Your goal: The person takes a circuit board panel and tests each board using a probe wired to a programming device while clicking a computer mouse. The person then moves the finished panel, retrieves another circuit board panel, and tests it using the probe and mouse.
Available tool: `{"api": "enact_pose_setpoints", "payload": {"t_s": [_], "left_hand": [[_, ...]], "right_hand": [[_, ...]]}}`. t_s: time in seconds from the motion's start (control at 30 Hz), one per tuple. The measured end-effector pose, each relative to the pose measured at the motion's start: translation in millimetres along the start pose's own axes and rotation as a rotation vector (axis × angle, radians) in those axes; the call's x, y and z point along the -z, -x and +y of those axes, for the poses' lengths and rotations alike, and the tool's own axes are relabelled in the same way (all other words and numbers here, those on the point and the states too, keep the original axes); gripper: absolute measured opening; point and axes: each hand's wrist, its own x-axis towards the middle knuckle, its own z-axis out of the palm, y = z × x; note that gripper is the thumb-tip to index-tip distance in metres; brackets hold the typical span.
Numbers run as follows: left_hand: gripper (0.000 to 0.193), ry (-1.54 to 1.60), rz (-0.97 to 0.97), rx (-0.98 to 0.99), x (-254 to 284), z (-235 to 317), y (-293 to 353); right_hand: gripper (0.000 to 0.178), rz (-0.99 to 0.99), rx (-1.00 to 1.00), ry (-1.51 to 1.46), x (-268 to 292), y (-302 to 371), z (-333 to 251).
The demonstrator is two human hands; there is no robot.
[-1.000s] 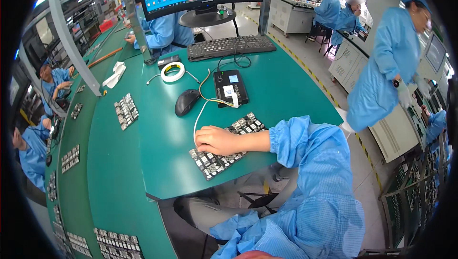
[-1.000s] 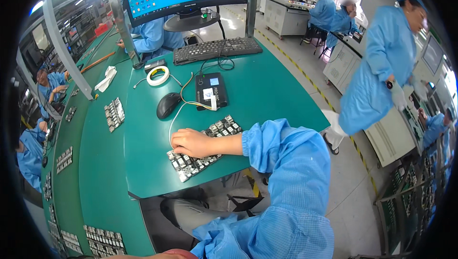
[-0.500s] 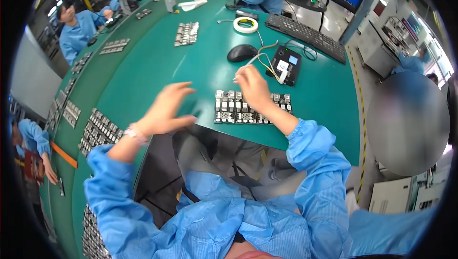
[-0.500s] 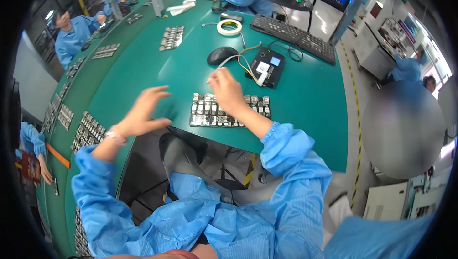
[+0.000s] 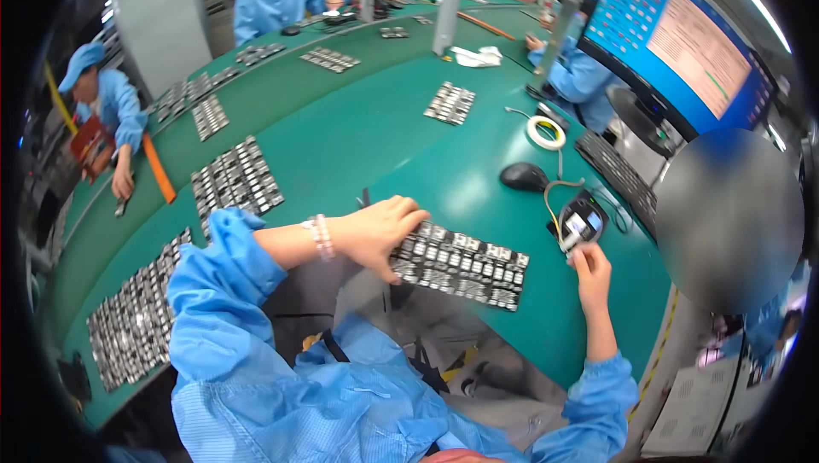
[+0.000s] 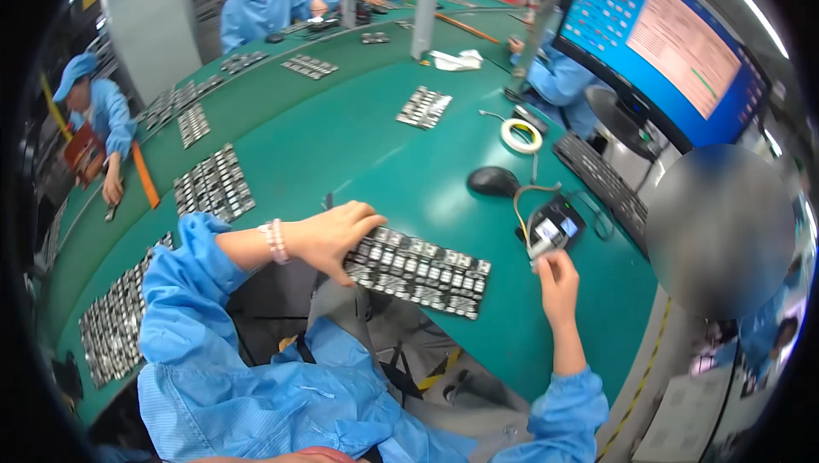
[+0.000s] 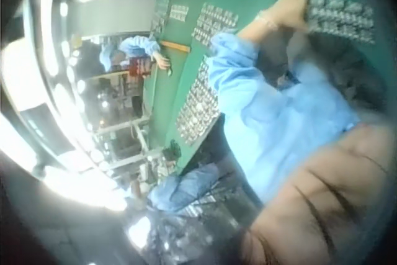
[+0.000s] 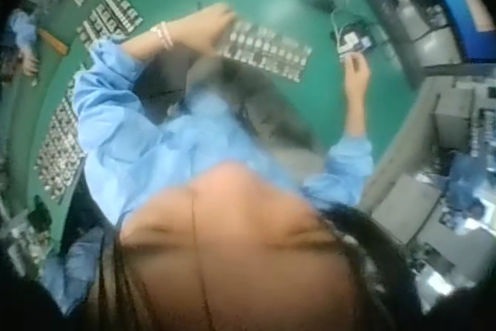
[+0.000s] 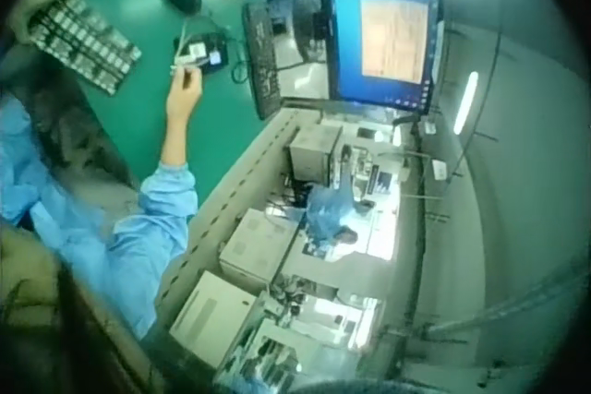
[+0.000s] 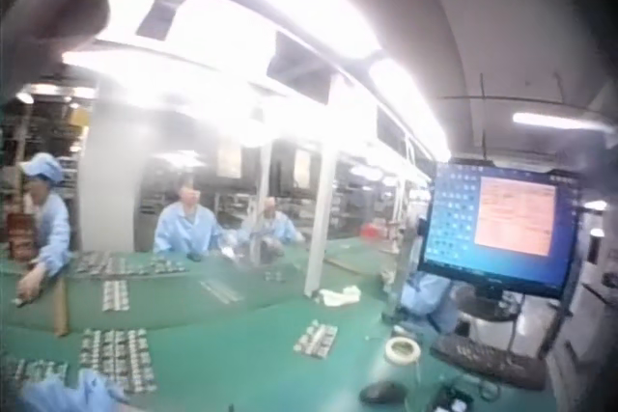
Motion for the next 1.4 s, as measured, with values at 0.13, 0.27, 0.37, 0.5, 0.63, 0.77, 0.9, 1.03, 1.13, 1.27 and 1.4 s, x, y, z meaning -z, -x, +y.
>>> {"api": "enact_pose_setpoints", "payload": {"t_s": [0.13, 0.27, 0.37, 0.5, 0.63, 0.77, 0.9, 1.03, 1.13, 1.27, 1.4], "left_hand": [[0.099, -0.156, 0.148, 0.267, 57.9, -18.4, 80.5], [0.098, -0.285, 0.387, 0.652, 96.2, -89.0, 139.2], [0.099, -0.142, 0.670, 0.973, 111.8, -152.3, 154.0], [0.109, -0.110, 0.742, 1.439, 96.7, -274.1, 192.6], [0.113, -0.176, 0.705, 1.460, 85.1, -313.3, 173.9], [0.112, -0.170, 0.538, 1.381, 88.5, -326.3, 165.2], [0.114, -0.156, 0.382, 1.425, 88.8, -361.5, 194.8], [0.119, -0.176, 0.203, 1.476, 90.4, -389.1, 209.3], [0.117, -0.190, 0.310, 1.589, 99.4, -409.8, 240.9], [0.123, -0.164, 0.637, 1.875, 98.8, -435.1, 263.8], [0.119, -0.013, 0.601, 2.198, 105.4, -439.9, 277.5]], "right_hand": [[0.011, -0.086, 0.001, -0.056, -6.2, 11.4, -11.7], [0.010, -0.129, -0.034, -0.130, -20.1, 19.8, -16.4], [0.010, -0.161, -0.122, -0.089, -41.8, 22.9, -24.2], [0.009, -0.256, -0.109, 0.001, -65.9, 21.3, -21.4], [0.007, -0.235, -0.072, 0.066, -63.7, 28.1, -21.9], [0.007, -0.188, -0.063, 0.119, -62.9, 28.9, -26.1], [0.006, -0.246, -0.087, 0.184, -70.4, 21.4, -36.6], [0.007, -0.229, -0.135, 0.212, -72.0, 22.3, -37.6], [0.007, -0.243, -0.064, 0.258, -73.2, 23.0, -31.8], [0.008, -0.097, -0.255, 0.082, -72.3, 27.3, -29.9], [0.013, -0.152, -0.302, 0.178, -71.2, 23.1, -49.1]]}}
